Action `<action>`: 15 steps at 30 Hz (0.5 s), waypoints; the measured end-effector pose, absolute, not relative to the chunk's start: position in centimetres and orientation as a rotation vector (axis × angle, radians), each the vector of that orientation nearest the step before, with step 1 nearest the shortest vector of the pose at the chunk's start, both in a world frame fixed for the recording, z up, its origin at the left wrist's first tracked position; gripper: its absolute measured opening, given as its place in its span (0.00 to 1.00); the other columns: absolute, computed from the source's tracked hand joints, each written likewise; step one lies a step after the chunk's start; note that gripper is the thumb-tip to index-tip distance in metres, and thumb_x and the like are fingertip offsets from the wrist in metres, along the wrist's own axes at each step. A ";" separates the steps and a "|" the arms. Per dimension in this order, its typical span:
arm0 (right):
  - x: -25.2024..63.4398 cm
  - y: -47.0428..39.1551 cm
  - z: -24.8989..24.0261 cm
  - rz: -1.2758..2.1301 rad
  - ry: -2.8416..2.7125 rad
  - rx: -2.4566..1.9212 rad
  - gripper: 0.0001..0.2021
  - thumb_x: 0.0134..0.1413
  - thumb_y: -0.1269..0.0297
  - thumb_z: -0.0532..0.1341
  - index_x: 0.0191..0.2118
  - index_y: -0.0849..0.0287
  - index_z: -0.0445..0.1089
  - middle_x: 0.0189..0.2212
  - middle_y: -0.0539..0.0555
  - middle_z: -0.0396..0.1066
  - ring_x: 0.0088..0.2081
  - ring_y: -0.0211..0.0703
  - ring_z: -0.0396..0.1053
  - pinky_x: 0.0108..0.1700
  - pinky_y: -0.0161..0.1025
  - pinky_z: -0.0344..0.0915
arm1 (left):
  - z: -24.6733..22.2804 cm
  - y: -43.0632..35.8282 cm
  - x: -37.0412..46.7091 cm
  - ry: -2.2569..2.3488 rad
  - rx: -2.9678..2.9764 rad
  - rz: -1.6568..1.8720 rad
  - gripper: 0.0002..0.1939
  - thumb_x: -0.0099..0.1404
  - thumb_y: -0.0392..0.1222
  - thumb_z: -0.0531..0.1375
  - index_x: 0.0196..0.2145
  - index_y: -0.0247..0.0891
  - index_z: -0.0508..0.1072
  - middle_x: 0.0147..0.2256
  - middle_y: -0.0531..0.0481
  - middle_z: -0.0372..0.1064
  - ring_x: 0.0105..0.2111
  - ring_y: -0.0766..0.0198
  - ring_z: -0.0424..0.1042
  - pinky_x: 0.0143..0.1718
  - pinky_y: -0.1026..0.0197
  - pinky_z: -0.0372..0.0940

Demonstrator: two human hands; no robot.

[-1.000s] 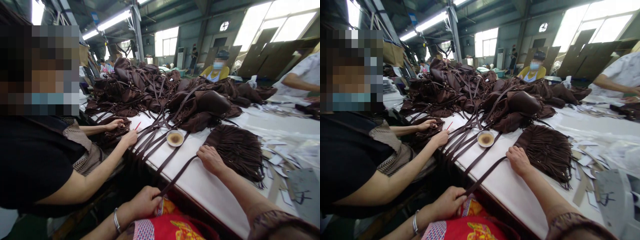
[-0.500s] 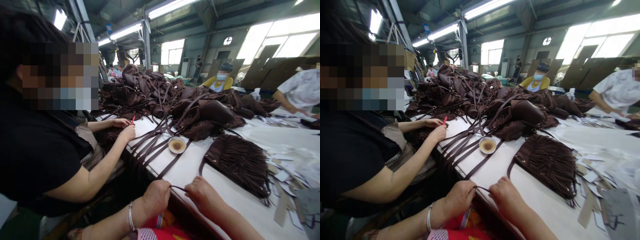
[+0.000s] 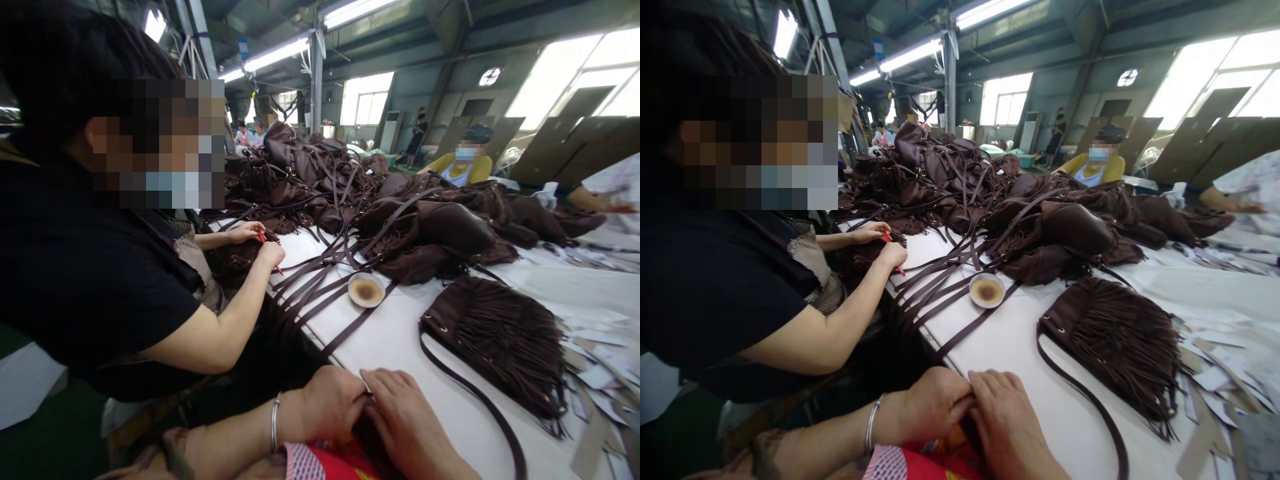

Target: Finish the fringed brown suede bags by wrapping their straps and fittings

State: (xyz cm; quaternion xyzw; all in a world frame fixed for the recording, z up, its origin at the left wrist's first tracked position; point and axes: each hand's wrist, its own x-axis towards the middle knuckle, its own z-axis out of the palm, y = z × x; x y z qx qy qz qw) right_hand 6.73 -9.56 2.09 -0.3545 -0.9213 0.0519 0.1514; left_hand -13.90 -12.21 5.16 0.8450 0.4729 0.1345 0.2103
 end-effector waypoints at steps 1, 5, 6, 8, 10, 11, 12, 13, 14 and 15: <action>6.4 -9.4 1.9 0.175 -2.650 -1.035 0.15 0.56 0.70 0.57 0.47 0.56 0.73 0.37 0.57 0.78 0.37 0.49 0.73 0.44 0.46 0.64 | 5.5 -12.0 -13.7 1.311 2.372 0.371 0.15 0.70 0.42 0.51 0.37 0.37 0.76 0.35 0.44 0.77 0.33 0.59 0.74 0.34 0.62 0.64; 13.1 -6.2 0.4 0.027 -2.513 -1.340 0.15 0.59 0.72 0.54 0.46 0.57 0.75 0.36 0.58 0.78 0.35 0.48 0.74 0.41 0.43 0.64 | 6.0 -12.0 -16.4 1.377 2.308 0.303 0.14 0.69 0.44 0.53 0.34 0.38 0.76 0.31 0.46 0.75 0.31 0.59 0.73 0.33 0.62 0.63; 15.3 -5.5 0.3 -0.031 -2.492 -1.422 0.14 0.59 0.71 0.54 0.45 0.58 0.75 0.36 0.60 0.78 0.36 0.49 0.74 0.42 0.44 0.65 | 5.8 -12.1 -17.4 1.401 2.265 0.292 0.13 0.69 0.44 0.54 0.33 0.39 0.76 0.30 0.47 0.75 0.31 0.59 0.73 0.33 0.62 0.63; 18.1 -5.4 0.9 -0.097 -2.504 -1.595 0.15 0.57 0.74 0.53 0.42 0.57 0.76 0.38 0.60 0.78 0.39 0.51 0.73 0.44 0.46 0.64 | 5.2 -12.3 -18.5 1.480 2.198 0.284 0.14 0.69 0.44 0.53 0.31 0.38 0.76 0.29 0.47 0.74 0.30 0.59 0.72 0.32 0.61 0.62; 17.2 -6.7 2.4 -0.037 -2.546 -1.597 0.18 0.52 0.77 0.54 0.45 0.56 0.75 0.44 0.61 0.76 0.46 0.54 0.70 0.48 0.49 0.62 | 4.5 -12.0 -18.1 1.551 2.179 0.295 0.16 0.69 0.44 0.52 0.29 0.38 0.75 0.29 0.46 0.73 0.29 0.58 0.71 0.32 0.59 0.62; 15.5 -7.6 3.2 0.035 -2.565 -1.491 0.24 0.49 0.76 0.57 0.53 0.57 0.71 0.51 0.62 0.72 0.53 0.55 0.66 0.52 0.50 0.60 | 4.3 -11.7 -17.3 1.549 2.194 0.297 0.16 0.69 0.45 0.51 0.30 0.38 0.75 0.29 0.45 0.74 0.29 0.58 0.71 0.32 0.59 0.62; 13.3 -8.4 3.9 0.124 -2.588 -1.370 0.29 0.48 0.74 0.59 0.58 0.57 0.67 0.55 0.62 0.69 0.56 0.55 0.63 0.55 0.50 0.59 | 4.2 -11.4 -16.2 1.520 2.221 0.298 0.16 0.69 0.45 0.51 0.31 0.38 0.75 0.30 0.45 0.74 0.29 0.57 0.71 0.33 0.58 0.61; 10.9 -8.9 4.3 0.213 -2.603 -1.259 0.29 0.49 0.72 0.60 0.59 0.56 0.65 0.55 0.61 0.69 0.55 0.53 0.63 0.55 0.49 0.58 | 4.2 -11.1 -15.1 1.473 2.253 0.298 0.16 0.70 0.45 0.50 0.32 0.39 0.74 0.31 0.44 0.74 0.30 0.57 0.71 0.33 0.57 0.61; 8.8 -9.1 4.4 0.282 -2.621 -1.182 0.25 0.52 0.70 0.59 0.58 0.55 0.66 0.53 0.59 0.71 0.53 0.51 0.64 0.55 0.47 0.59 | 4.3 -10.8 -14.1 1.421 2.288 0.298 0.16 0.70 0.44 0.49 0.33 0.39 0.74 0.32 0.44 0.75 0.31 0.57 0.71 0.33 0.57 0.61; 7.2 -9.1 4.3 0.310 -2.616 -1.162 0.18 0.55 0.70 0.58 0.52 0.55 0.70 0.45 0.57 0.74 0.48 0.48 0.68 0.50 0.44 0.61 | 4.5 -10.5 -13.3 1.374 2.324 0.299 0.16 0.70 0.43 0.48 0.33 0.39 0.74 0.32 0.43 0.74 0.31 0.56 0.71 0.33 0.56 0.61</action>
